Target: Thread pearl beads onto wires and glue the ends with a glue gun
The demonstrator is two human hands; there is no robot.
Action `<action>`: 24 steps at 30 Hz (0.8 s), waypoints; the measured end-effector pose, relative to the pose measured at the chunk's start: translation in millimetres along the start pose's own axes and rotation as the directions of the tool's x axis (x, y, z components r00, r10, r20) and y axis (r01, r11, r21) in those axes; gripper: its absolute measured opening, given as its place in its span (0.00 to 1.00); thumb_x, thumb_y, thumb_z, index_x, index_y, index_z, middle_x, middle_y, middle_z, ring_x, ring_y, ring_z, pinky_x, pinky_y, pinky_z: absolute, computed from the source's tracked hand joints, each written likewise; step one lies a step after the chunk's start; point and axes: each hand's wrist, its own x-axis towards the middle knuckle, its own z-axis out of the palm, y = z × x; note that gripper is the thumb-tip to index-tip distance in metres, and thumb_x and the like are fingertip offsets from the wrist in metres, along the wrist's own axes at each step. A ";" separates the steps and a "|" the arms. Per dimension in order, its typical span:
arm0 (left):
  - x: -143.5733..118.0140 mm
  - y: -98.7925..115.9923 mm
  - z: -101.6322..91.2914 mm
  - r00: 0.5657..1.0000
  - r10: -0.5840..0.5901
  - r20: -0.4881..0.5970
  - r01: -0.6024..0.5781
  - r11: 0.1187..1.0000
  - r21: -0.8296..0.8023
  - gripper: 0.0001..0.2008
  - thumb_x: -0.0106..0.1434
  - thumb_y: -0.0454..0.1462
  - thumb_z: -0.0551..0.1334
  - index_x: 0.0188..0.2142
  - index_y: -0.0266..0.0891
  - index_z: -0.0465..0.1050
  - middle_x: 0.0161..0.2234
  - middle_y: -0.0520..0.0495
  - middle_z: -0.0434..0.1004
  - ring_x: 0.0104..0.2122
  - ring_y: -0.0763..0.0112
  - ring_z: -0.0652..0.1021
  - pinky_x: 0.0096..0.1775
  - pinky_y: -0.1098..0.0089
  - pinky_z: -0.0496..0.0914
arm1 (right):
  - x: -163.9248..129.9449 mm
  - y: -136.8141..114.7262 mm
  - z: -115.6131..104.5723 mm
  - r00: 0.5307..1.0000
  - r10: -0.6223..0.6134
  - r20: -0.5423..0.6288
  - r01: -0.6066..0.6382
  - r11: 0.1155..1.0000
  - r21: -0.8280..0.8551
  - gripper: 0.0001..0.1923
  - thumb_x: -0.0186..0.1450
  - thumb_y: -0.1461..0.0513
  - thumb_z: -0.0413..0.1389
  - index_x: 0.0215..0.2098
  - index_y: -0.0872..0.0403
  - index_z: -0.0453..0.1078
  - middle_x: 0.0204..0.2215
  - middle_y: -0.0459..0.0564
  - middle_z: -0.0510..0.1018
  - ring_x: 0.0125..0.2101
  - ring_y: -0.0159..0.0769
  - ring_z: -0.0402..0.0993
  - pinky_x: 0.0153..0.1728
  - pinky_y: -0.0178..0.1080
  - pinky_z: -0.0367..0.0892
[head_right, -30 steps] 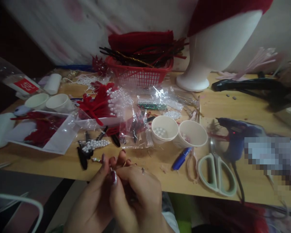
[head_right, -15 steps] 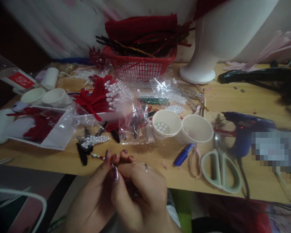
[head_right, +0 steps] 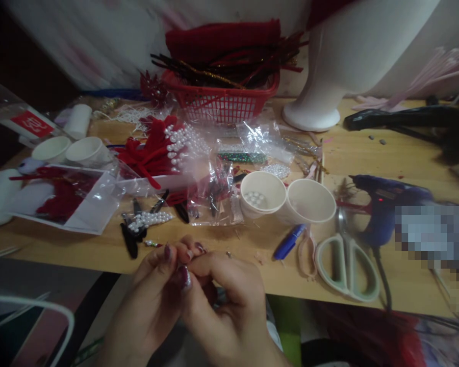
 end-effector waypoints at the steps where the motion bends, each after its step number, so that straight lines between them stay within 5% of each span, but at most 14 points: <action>1: 0.0 0.2 -0.2 1.000 0.020 0.010 -0.020 1.000 0.023 0.11 0.55 0.45 0.80 0.25 0.43 0.87 0.31 0.51 0.82 0.34 0.74 0.81 0.41 0.77 0.77 | 0.0 -0.2 -0.1 1.000 0.009 0.005 -0.009 1.000 0.020 0.12 0.66 0.65 0.62 0.24 0.51 0.74 0.14 0.39 0.68 0.14 0.26 0.61 0.13 0.28 0.57; 12: 2.4 -0.8 -1.9 0.994 0.111 0.010 -0.112 0.987 0.114 0.12 0.55 0.47 0.79 0.25 0.44 0.87 0.31 0.50 0.80 0.33 0.72 0.81 0.37 0.76 0.77 | 1.6 1.9 3.8 0.993 0.087 0.073 -0.099 0.981 0.168 0.15 0.68 0.65 0.59 0.22 0.52 0.70 0.14 0.37 0.63 0.14 0.24 0.57 0.14 0.28 0.53; 16: 0.8 -1.8 -2.9 0.988 0.156 -0.011 -0.153 0.977 0.147 0.11 0.55 0.47 0.79 0.25 0.45 0.87 0.31 0.50 0.82 0.36 0.69 0.83 0.40 0.75 0.78 | -2.2 6.3 0.5 0.996 0.010 0.090 -0.019 0.995 0.095 0.13 0.71 0.64 0.59 0.27 0.51 0.72 0.17 0.38 0.66 0.16 0.26 0.60 0.16 0.29 0.58; 24: 1.2 -1.6 -7.2 0.976 0.215 -0.019 -0.210 0.965 0.155 0.10 0.57 0.46 0.78 0.26 0.46 0.87 0.32 0.53 0.83 0.36 0.71 0.84 0.41 0.74 0.80 | -2.4 9.7 -15.1 0.943 -0.170 0.287 0.217 0.966 -0.142 0.06 0.73 0.66 0.57 0.47 0.50 0.72 0.35 0.45 0.82 0.34 0.31 0.79 0.37 0.31 0.73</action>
